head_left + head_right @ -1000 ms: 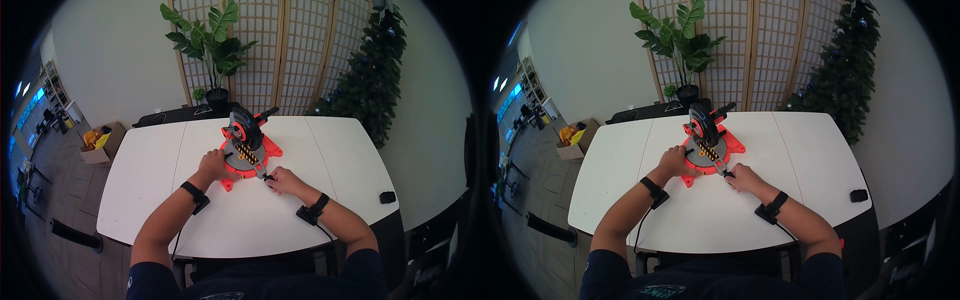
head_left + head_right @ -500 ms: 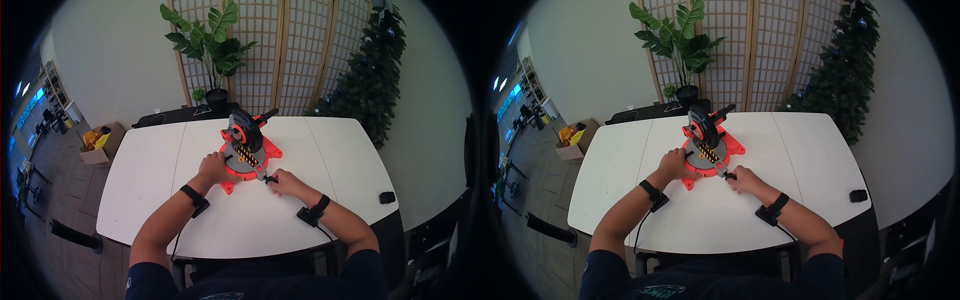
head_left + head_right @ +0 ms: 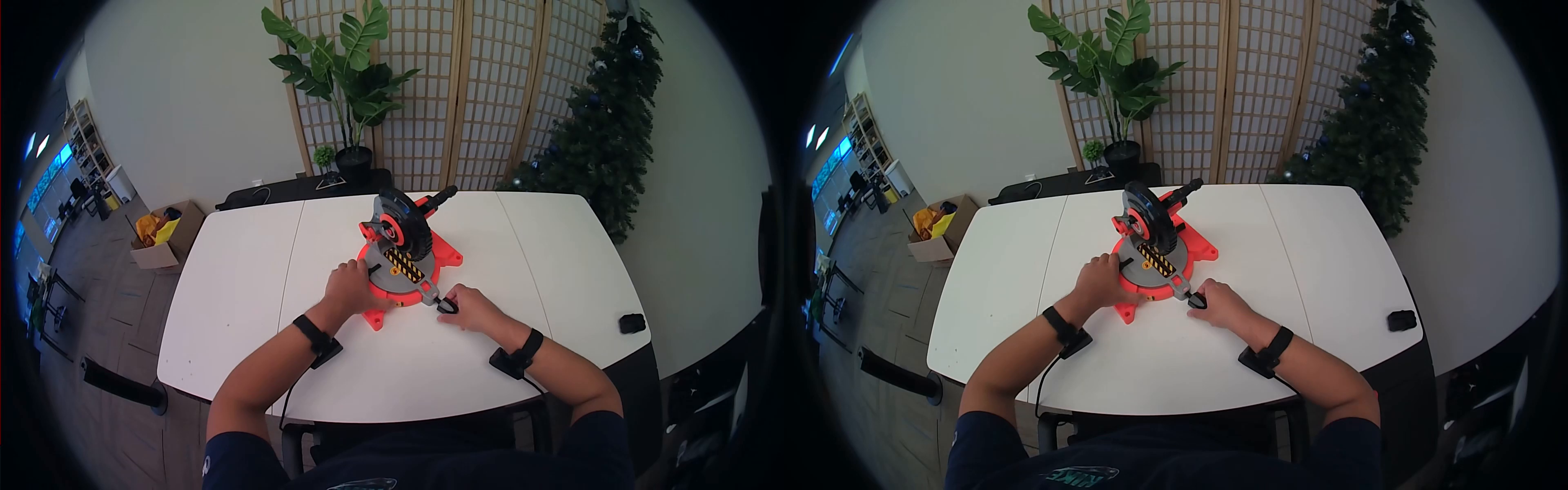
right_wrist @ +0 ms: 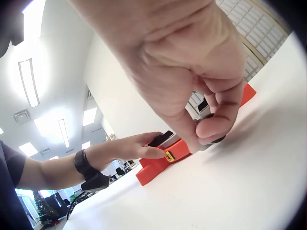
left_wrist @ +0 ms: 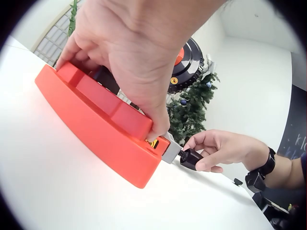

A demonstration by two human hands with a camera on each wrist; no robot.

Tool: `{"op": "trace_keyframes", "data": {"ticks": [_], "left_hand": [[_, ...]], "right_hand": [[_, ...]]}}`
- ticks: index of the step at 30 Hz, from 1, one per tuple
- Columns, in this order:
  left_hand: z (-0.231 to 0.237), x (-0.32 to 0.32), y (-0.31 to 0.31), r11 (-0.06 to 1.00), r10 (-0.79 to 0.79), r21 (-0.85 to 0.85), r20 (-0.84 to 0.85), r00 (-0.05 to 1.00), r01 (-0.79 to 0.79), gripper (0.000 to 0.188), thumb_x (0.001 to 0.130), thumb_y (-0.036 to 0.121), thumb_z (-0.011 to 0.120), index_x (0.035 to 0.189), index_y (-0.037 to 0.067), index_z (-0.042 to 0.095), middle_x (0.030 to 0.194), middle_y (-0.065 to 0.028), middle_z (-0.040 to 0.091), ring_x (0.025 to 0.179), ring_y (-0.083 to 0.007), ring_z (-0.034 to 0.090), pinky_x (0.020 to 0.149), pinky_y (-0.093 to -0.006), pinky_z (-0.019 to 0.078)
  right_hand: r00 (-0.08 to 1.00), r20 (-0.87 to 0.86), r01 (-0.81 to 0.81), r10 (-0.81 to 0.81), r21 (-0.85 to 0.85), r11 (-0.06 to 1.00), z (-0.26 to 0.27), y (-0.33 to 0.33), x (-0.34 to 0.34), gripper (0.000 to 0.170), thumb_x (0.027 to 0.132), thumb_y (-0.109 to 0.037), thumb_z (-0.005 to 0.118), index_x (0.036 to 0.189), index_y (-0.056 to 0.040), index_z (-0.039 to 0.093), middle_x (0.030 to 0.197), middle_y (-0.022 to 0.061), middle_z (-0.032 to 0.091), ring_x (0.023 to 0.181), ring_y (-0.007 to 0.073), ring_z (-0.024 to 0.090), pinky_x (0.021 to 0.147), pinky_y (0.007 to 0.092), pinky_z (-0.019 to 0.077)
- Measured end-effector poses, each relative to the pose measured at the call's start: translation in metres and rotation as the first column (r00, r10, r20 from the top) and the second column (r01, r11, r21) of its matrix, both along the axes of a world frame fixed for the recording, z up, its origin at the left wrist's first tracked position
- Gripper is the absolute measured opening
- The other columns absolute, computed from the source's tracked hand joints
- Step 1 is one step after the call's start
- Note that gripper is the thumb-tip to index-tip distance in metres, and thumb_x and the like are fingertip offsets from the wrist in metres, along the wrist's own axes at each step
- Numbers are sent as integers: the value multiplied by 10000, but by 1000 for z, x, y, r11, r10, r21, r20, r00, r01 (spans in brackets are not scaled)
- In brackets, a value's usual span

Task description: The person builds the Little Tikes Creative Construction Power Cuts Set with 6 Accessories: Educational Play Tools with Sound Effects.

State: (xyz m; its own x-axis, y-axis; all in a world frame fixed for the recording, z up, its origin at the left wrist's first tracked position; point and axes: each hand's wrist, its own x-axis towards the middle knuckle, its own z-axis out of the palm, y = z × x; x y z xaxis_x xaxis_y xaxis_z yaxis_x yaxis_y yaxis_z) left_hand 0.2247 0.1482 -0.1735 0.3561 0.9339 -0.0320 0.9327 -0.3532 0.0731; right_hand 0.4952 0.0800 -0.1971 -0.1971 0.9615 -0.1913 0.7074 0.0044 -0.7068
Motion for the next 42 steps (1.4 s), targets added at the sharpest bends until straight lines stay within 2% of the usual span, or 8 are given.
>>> {"op": "trace_keyframes", "data": {"ticks": [11,17,23,29,31,35,37,42], "left_hand": [[5,1,-9,999,15,-47,-19,1000,-15,1104,565,756,751,1223,-101,529,1142,-211,610,1090,-336,614,908,-373,513],[4,1,-11,999,12,-33,-21,1000,-12,1091,566,755,754,1209,-98,536,1124,-210,612,1078,-334,620,896,-375,519],[-1,0,-12,1000,-6,21,-35,999,7,1049,584,766,739,1162,-89,553,1082,-177,599,1019,-305,633,828,-370,530],[-1,0,-11,1000,8,-6,-31,999,-9,1091,568,770,750,1192,-99,537,1123,-207,608,1072,-334,622,883,-376,525],[0,1,-12,1000,9,-11,-34,999,-10,1092,568,772,749,1192,-98,537,1121,-206,608,1074,-332,621,883,-375,525],[0,1,-12,1000,13,-13,-39,999,-13,1088,567,772,748,1190,-96,538,1112,-202,608,1067,-328,622,876,-370,527],[1,1,-12,1000,11,-15,-33,999,-11,1086,566,770,750,1188,-96,539,1108,-200,610,1062,-326,624,871,-368,529],[-1,0,-12,1000,3,-2,-22,1000,-3,1078,567,764,754,1180,-96,540,1098,-197,614,1049,-324,628,858,-364,533]], "right_hand": [[990,-125,55,-70,-121,991,3,-4,3,411,816,-231,747,1039,71,579,829,170,685,727,284,680,695,381,555],[985,151,-125,82,306,944,-21,-1,8,400,784,-256,753,986,61,614,862,184,684,771,279,685,706,377,546],[998,-38,45,-57,-269,962,11,-5,-2,446,751,-295,799,974,46,617,954,226,656,939,337,643,820,397,519],[984,159,-127,74,359,925,-3,-5,3,447,802,-276,776,1007,56,558,824,167,669,712,274,666,683,372,536],[999,-12,29,-30,-126,992,14,-5,-2,440,797,-265,790,1004,46,557,886,181,649,834,294,655,754,379,529],[987,-115,88,-114,-217,972,1,-5,-1,419,809,-251,783,999,44,554,888,185,649,879,300,646,791,390,524],[986,163,-90,35,347,933,-18,-7,2,379,875,-237,712,1038,68,557,878,168,642,633,238,651,643,346,545],[997,66,-42,45,-43,998,13,-3,-2,443,849,-259,736,1081,66,544,975,188,602,766,263,649,719,356,546]]}}
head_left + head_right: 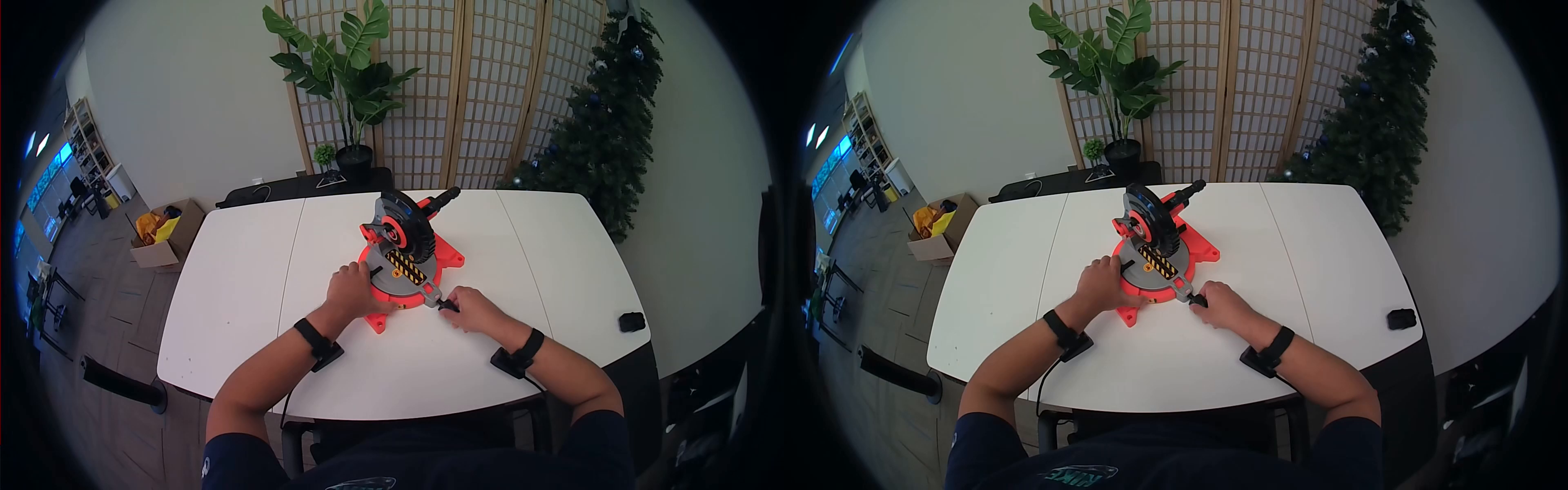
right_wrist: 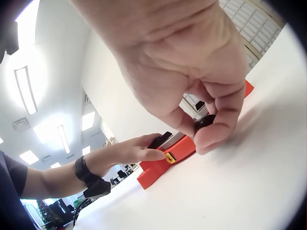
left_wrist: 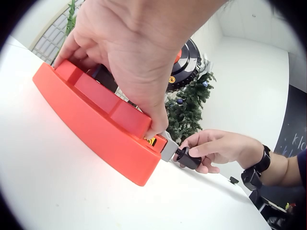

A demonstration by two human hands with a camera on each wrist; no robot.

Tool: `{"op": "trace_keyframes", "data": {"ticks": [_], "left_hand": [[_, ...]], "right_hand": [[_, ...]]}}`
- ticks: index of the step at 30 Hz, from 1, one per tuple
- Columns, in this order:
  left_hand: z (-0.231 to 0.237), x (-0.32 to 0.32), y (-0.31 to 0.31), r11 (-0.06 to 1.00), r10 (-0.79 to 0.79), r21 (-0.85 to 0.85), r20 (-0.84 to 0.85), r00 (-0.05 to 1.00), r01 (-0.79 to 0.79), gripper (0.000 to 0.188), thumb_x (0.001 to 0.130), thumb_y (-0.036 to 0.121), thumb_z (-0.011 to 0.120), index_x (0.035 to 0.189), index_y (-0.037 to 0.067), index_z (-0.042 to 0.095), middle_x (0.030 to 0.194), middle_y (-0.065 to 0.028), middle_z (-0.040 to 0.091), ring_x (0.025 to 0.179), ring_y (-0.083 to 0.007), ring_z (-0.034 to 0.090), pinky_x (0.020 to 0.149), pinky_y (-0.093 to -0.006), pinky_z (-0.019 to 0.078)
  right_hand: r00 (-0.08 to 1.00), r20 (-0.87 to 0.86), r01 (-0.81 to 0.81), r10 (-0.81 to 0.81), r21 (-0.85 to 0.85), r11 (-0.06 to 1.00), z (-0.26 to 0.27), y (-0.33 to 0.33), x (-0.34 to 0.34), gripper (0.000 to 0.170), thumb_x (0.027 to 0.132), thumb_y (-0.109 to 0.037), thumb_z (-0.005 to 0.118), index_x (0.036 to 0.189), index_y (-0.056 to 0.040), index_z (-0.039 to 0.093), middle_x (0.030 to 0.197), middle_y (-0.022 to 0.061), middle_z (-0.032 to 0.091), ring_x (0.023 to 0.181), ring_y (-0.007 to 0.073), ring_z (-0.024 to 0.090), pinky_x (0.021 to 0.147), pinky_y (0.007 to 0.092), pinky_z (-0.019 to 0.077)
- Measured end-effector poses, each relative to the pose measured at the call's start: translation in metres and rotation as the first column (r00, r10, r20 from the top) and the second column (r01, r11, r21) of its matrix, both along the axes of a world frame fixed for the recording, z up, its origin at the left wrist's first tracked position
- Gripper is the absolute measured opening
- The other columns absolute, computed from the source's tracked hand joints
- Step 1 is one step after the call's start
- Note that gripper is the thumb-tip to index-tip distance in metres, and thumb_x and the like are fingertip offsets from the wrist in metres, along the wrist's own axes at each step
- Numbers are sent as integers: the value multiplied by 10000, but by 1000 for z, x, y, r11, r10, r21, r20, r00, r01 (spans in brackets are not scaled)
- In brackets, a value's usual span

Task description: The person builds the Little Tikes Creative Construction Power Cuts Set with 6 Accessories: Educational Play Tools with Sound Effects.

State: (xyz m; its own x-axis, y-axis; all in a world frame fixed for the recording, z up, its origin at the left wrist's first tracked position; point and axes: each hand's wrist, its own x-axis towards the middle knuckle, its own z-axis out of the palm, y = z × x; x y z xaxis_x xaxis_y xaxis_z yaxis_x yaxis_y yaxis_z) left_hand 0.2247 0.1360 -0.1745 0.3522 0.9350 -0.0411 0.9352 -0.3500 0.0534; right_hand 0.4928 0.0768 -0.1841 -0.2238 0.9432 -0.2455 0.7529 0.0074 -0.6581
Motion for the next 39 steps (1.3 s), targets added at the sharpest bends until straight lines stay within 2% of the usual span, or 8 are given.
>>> {"op": "trace_keyframes", "data": {"ticks": [1,5,7,16,29,35,37,39], "left_hand": [[0,0,0,1000,3,0,-1,1000,-3,1075,566,762,755,1178,-96,541,1099,-199,614,1049,-324,628,857,-365,533],[-4,-1,0,999,-13,50,22,1000,12,1013,581,739,757,1135,-87,564,1046,-179,608,985,-306,643,808,-381,531],[-4,-1,1,999,-14,45,23,1000,13,1012,580,739,757,1131,-87,564,1046,-180,608,984,-306,643,807,-381,531],[-6,0,2,998,-13,66,19,1000,11,1018,566,749,763,1121,-82,567,1042,-177,609,974,-303,645,804,-375,531],[1,3,6,1000,3,7,-23,1000,-3,1057,571,769,756,1163,-84,558,1072,-172,606,1018,-291,636,828,-362,525],[0,4,8,1000,9,16,-33,999,-9,1064,565,764,765,1169,-87,557,1079,-175,609,1026,-290,637,837,-357,527],[0,4,8,1000,10,21,-32,999,-9,1062,565,763,766,1166,-88,559,1077,-175,610,1027,-289,637,838,-356,528],[0,4,7,1000,10,27,-30,999,-9,1061,565,762,767,1164,-88,560,1075,-175,610,1029,-288,636,840,-354,528]], "right_hand": [[996,-73,26,-51,-305,952,8,2,-1,481,818,-271,769,1088,55,541,1027,200,579,898,292,644,800,372,540],[991,-106,53,-86,-283,958,-25,6,6,475,782,-279,799,1045,44,569,1018,211,598,1004,339,611,879,414,509],[995,87,-69,42,346,936,-40,-1,7,380,827,-265,736,1004,51,621,1027,218,601,898,360,649,821,423,535],[998,64,8,-10,32,999,-25,4,2,511,769,-270,796,1103,58,594,988,223,686,954,359,662,865,416,522],[992,129,-36,-7,327,944,-25,-3,2,389,840,-286,745,1003,52,642,1024,244,667,943,357,653,880,426,517],[973,-141,162,-181,-137,977,-14,-3,-1,405,869,-291,721,1073,35,591,989,231,654,989,339,635,879,415,512],[994,101,12,-42,275,961,-25,-5,1,384,889,-262,701,1101,29,565,997,232,654,981,331,639,867,413,515],[995,99,-5,-26,297,955,-30,-3,4,388,889,-263,701,1104,30,565,1026,229,642,992,335,633,873,414,513]]}}
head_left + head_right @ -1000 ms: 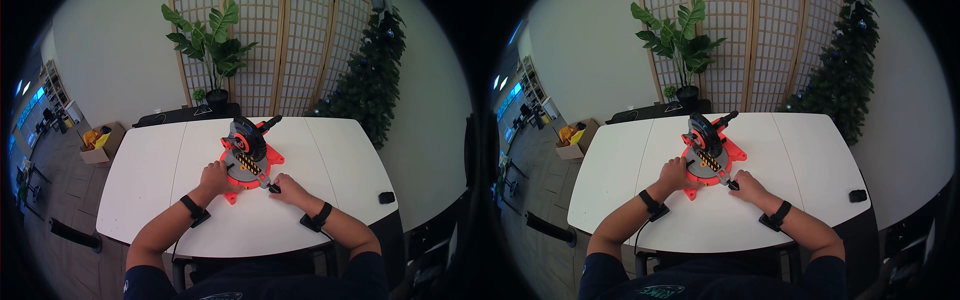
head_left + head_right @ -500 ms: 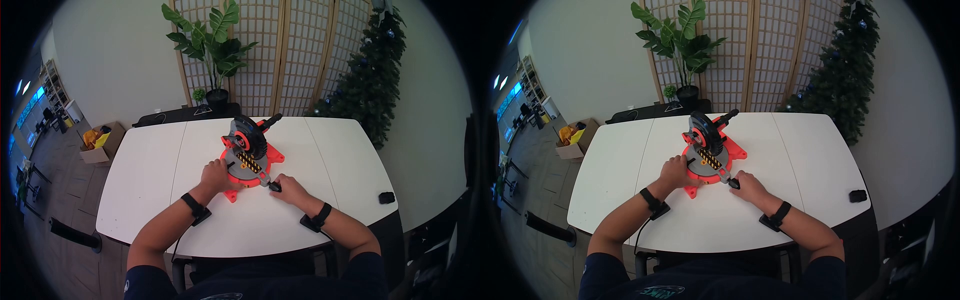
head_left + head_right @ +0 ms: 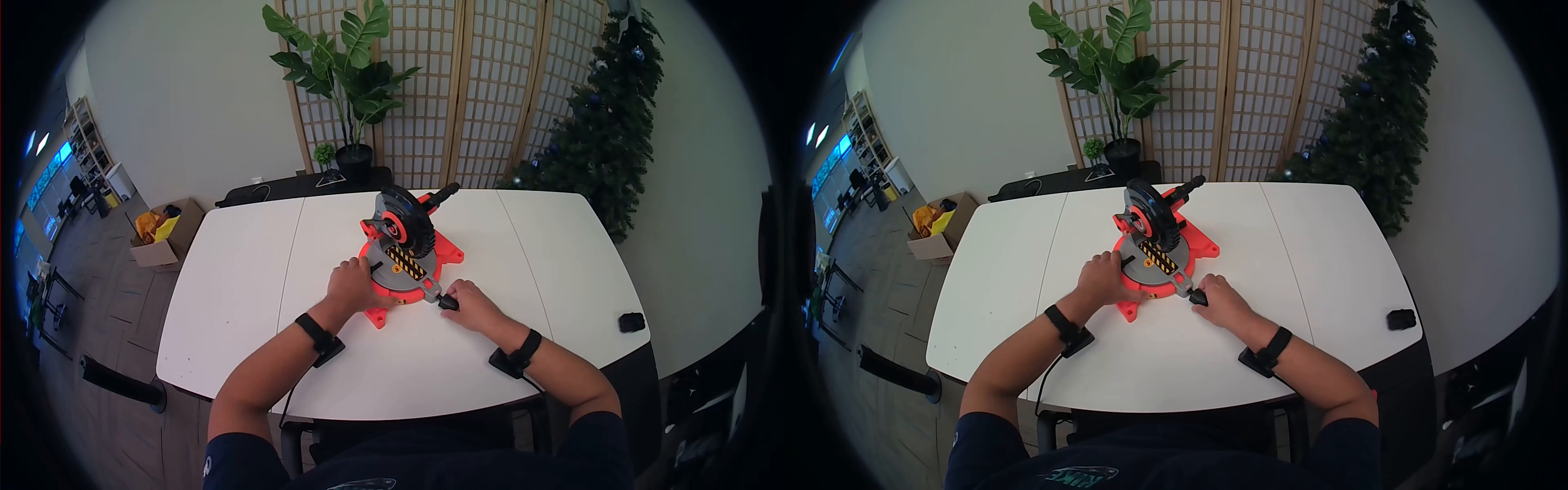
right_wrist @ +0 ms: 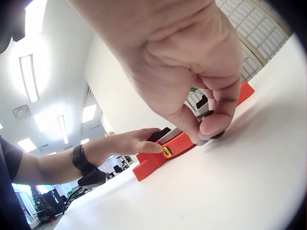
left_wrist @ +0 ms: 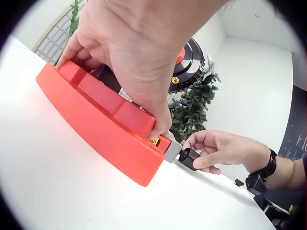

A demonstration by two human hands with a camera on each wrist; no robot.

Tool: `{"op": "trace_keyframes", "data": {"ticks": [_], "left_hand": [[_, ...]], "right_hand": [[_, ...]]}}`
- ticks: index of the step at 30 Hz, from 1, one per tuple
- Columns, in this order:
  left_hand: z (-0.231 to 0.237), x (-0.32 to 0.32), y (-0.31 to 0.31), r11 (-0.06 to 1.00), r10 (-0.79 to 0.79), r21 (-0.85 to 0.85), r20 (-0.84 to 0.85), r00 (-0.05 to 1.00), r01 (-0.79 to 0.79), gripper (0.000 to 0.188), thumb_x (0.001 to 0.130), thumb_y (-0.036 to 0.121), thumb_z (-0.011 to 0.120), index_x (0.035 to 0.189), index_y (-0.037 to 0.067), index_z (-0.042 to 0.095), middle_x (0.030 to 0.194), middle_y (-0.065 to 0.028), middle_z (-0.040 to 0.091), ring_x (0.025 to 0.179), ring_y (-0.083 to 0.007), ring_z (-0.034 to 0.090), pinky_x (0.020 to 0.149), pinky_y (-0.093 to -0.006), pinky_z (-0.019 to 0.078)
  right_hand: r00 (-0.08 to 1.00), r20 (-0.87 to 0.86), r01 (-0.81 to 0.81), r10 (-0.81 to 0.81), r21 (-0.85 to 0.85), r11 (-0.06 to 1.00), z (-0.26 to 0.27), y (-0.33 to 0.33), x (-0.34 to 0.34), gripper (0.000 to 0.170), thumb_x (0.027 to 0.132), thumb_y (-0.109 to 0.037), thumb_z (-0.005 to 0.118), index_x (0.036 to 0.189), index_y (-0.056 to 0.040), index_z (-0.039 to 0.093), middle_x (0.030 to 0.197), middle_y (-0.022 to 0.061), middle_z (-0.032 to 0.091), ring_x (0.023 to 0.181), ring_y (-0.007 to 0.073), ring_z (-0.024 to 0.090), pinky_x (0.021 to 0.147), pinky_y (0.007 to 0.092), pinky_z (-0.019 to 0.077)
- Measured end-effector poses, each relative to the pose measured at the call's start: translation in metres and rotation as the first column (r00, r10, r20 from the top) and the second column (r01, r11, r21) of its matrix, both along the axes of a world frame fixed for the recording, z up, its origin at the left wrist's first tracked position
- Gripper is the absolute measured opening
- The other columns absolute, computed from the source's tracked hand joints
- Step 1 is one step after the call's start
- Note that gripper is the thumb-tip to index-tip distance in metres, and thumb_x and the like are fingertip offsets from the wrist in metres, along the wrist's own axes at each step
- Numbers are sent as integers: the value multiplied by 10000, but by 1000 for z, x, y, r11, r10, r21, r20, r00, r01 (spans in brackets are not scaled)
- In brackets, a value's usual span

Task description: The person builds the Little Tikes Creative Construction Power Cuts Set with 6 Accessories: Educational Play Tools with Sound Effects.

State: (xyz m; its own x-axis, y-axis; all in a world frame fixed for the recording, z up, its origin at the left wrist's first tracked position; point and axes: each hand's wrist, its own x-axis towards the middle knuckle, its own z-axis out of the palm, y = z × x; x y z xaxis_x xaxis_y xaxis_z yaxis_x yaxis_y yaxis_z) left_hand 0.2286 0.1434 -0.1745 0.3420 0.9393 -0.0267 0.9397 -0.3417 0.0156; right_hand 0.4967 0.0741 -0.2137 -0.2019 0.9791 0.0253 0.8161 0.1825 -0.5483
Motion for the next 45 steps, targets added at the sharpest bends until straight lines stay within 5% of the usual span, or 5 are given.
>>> {"op": "trace_keyframes", "data": {"ticks": [5,7,13,35,45], "left_hand": [[0,0,0,1000,-4,-1,3,1000,4,1055,565,765,762,1154,-89,567,1061,-172,615,1009,-287,643,822,-355,534],[-1,0,0,1000,-10,11,2,1000,10,1057,565,770,758,1153,-88,567,1059,-171,615,1002,-286,645,814,-355,535],[1,0,0,1000,-3,-3,0,1000,3,1054,572,775,747,1157,-82,565,1062,-169,611,1002,-283,640,812,-357,530],[0,0,1,1000,-4,-16,-1,1000,4,1115,547,803,747,1174,-99,555,1081,-198,621,1033,-319,642,847,-365,541],[-2,-1,0,1000,-12,2,7,1000,12,1056,582,777,739,1165,-86,563,1061,-164,611,1002,-283,640,812,-358,530]], "right_hand": [[996,-74,28,-44,-203,979,-4,9,2,430,870,-283,718,1121,29,559,1099,213,588,1046,349,601,906,412,502],[999,21,-40,40,-7,999,-12,10,3,440,859,-277,728,1118,34,557,1066,205,598,1023,360,611,888,418,508],[999,29,-40,39,38,998,8,-2,1,460,851,-304,712,1118,42,568,990,213,621,999,358,618,850,425,519],[985,160,-66,65,6,998,7,-5,-4,452,858,-246,682,1143,58,506,1098,255,592,988,388,632,858,444,537],[999,-13,-38,38,7,999,2,-3,-3,459,863,-232,693,1168,58,512,1116,259,576,1017,387,607,902,430,499]]}}
